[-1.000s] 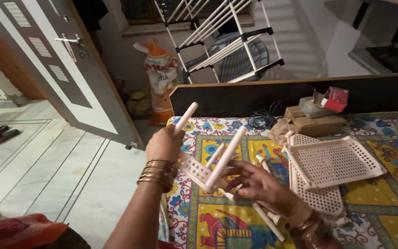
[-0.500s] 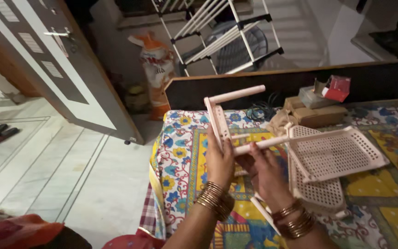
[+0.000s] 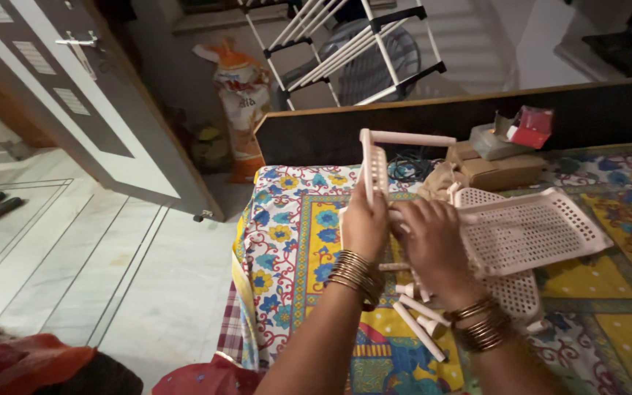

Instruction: The person disassembles a pink plastic rack into trays and rods, wipes the trays with a cloth, and reattaches the rods to the trays. The person handles the components one at a time on a patterned bedsheet.

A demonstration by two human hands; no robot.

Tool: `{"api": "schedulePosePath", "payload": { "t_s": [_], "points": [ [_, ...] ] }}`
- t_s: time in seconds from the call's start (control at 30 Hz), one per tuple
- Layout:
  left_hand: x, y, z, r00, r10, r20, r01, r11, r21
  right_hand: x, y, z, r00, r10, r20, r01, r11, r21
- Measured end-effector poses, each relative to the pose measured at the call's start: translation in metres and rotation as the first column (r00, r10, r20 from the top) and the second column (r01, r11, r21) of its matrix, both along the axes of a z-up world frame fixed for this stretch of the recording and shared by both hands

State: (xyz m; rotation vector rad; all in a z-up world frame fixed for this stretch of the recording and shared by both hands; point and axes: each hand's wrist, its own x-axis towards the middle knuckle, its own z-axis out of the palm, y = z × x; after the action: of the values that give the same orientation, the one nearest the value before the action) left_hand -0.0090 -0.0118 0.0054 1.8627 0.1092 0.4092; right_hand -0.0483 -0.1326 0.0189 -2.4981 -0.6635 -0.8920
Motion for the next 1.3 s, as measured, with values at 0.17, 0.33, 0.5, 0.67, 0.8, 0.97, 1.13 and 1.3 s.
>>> {"api": "schedulePosePath", "payload": {
  "t_s": [0.17,0.33,0.5,0.67,0.8,0.97,1.13,1.3],
  "points": [
    [-0.006,-0.003,0.002,0.994,-0.107,0.015,0.106,0.992,0.074,0.000,-0.019,0.009,0.955,-0.112,-0.274,0.087,0.991,-0.102],
    [-0.004,-0.006,-0.009,0.980,-0.188,0.059,0.187,0.982,0.021,0.006,-0.034,-0.002,0.894,-0.007,-0.448,-0.003,1.000,-0.022],
    [0.002,-0.003,-0.020,0.919,-0.395,0.005,0.395,0.917,-0.047,0.029,-0.054,-0.026,0.560,0.394,-0.729,-0.126,0.910,0.395],
    [0.003,-0.004,-0.027,0.894,-0.447,-0.041,0.441,0.891,-0.111,0.029,-0.058,-0.031,0.453,0.364,-0.814,-0.022,0.917,0.398],
    [0.008,0.005,-0.024,0.921,-0.385,-0.065,0.378,0.920,-0.103,0.015,-0.034,-0.022,0.772,0.061,-0.633,0.007,0.994,0.105],
    [0.011,0.024,-0.020,0.909,-0.416,0.005,0.415,0.906,-0.084,0.001,-0.015,-0.027,0.994,0.041,-0.102,-0.041,0.999,-0.003],
    [0.009,0.026,-0.026,0.898,-0.426,-0.110,0.412,0.902,-0.127,0.011,-0.009,-0.038,0.716,0.366,-0.594,-0.084,0.890,0.448],
    [0.025,0.052,-0.031,0.966,-0.258,-0.029,0.256,0.965,-0.053,0.003,-0.022,-0.044,0.090,0.786,-0.612,0.430,0.524,0.735]
  ]
}}
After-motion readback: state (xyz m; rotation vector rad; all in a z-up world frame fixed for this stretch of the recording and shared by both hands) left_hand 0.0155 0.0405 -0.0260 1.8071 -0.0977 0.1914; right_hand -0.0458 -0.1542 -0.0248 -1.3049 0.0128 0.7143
